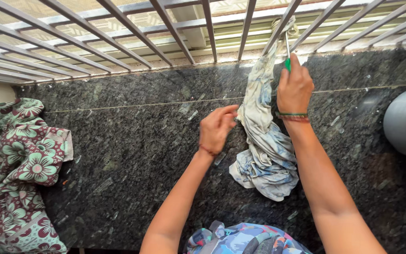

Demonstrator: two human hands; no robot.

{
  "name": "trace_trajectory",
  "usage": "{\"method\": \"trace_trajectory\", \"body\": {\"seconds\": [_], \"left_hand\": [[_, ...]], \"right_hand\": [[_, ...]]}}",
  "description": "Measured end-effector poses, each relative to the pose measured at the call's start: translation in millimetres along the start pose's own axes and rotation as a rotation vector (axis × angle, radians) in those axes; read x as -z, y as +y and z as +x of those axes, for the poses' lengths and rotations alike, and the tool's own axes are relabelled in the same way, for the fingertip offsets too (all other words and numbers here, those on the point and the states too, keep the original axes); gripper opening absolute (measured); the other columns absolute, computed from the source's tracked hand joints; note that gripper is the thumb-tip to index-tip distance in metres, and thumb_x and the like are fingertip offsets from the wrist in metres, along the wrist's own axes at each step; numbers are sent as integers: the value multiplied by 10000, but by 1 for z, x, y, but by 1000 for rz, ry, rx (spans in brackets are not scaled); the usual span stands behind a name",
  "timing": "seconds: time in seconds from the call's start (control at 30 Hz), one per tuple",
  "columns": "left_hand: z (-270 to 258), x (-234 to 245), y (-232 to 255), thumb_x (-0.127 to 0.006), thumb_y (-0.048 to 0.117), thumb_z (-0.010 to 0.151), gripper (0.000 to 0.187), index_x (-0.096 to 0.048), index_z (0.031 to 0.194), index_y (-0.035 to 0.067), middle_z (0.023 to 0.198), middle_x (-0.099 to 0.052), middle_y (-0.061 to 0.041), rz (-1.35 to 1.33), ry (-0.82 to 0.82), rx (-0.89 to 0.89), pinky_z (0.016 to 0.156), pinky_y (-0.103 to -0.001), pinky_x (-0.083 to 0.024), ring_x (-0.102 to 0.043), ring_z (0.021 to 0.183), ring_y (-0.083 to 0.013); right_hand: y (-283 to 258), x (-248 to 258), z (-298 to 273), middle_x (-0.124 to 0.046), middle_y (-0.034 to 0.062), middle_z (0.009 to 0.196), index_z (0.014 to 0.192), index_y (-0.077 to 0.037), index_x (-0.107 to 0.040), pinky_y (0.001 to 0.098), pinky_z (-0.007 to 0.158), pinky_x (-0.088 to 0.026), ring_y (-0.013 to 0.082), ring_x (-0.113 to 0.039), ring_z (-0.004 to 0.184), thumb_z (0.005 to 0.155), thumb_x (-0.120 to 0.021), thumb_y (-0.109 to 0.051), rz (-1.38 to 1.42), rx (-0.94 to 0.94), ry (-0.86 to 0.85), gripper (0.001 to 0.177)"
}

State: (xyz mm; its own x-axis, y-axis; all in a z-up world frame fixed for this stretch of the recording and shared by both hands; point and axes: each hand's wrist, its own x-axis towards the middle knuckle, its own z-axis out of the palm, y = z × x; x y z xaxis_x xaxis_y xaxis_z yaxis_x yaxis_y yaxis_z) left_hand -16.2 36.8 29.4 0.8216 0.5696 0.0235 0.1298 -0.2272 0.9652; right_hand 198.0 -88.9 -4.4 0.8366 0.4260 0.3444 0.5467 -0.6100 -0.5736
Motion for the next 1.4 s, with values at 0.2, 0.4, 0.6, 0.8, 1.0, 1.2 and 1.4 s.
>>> {"method": "trace_trajectory", "body": {"seconds": [0.2, 0.4, 0.6, 0.8, 1.0, 1.2, 1.4], "left_hand": [[-18, 15, -39, -575, 262, 1041, 322, -715, 1252, 63, 721, -706, -25, -52, -54, 98, 495, -254, -465, -611, 538, -52], [-17, 16, -50, -635, 262, 1035, 264, -739, 1170, 59, 656, -648, 8, -65, -20, 5, 549, -231, -491, -645, 592, -46], [-19, 15, -40, -684, 161, 972, 188, -754, 1105, 48, 654, -618, -4, 24, 3, 6, 525, -255, -441, -532, 552, -61], [-16, 17, -35, -676, 144, 948, 171, -759, 1069, 56, 641, -611, -11, 48, 20, 4, 506, -266, -416, -505, 522, -68], [-20, 14, -42, -672, 148, 937, 168, -765, 1051, 67, 668, -652, -25, 97, 23, 7, 494, -275, -423, -518, 507, -83], [-17, 15, -42, -658, 140, 944, 157, -760, 1043, 73, 724, -697, -38, 103, 17, -13, 499, -278, -448, -555, 511, -88], [-19, 15, -40, -662, 119, 931, 148, -757, 1030, 65, 761, -713, -56, 118, 37, -17, 493, -290, -443, -554, 504, -108]], "right_hand": [[0, -30, 20, -647, 246, 926, 1417, -3, -581, 544, 695, -504, 438, -660, 813, 1001, -686, -54, -101, 0, 20, 433], [6, -36, 24, -677, 235, 970, 1398, -39, -579, 532, 731, -524, 440, -674, 860, 978, -695, -45, -76, 133, -23, 436], [2, -28, 27, -709, 225, 985, 1378, -52, -635, 522, 767, -538, 433, -690, 883, 978, -707, -59, -44, 216, -107, 406], [-9, 23, 7, -726, 219, 1033, 1350, -27, -665, 496, 835, -554, 376, -717, 912, 1008, -653, -47, 38, 104, -59, 343], [-13, 31, 6, -718, 231, 1030, 1390, -46, -671, 493, 823, -543, 404, -702, 921, 1047, -665, -59, 34, 219, -91, 343], [-1, -10, 30, -703, 222, 923, 1343, -113, -695, 519, 716, -529, 425, -684, 821, 1031, -697, -65, -133, 279, -85, 316], [7, -28, 32, -682, 200, 829, 1397, -165, -663, 534, 628, -522, 427, -673, 727, 1013, -700, -105, -307, 268, -110, 391]]}}
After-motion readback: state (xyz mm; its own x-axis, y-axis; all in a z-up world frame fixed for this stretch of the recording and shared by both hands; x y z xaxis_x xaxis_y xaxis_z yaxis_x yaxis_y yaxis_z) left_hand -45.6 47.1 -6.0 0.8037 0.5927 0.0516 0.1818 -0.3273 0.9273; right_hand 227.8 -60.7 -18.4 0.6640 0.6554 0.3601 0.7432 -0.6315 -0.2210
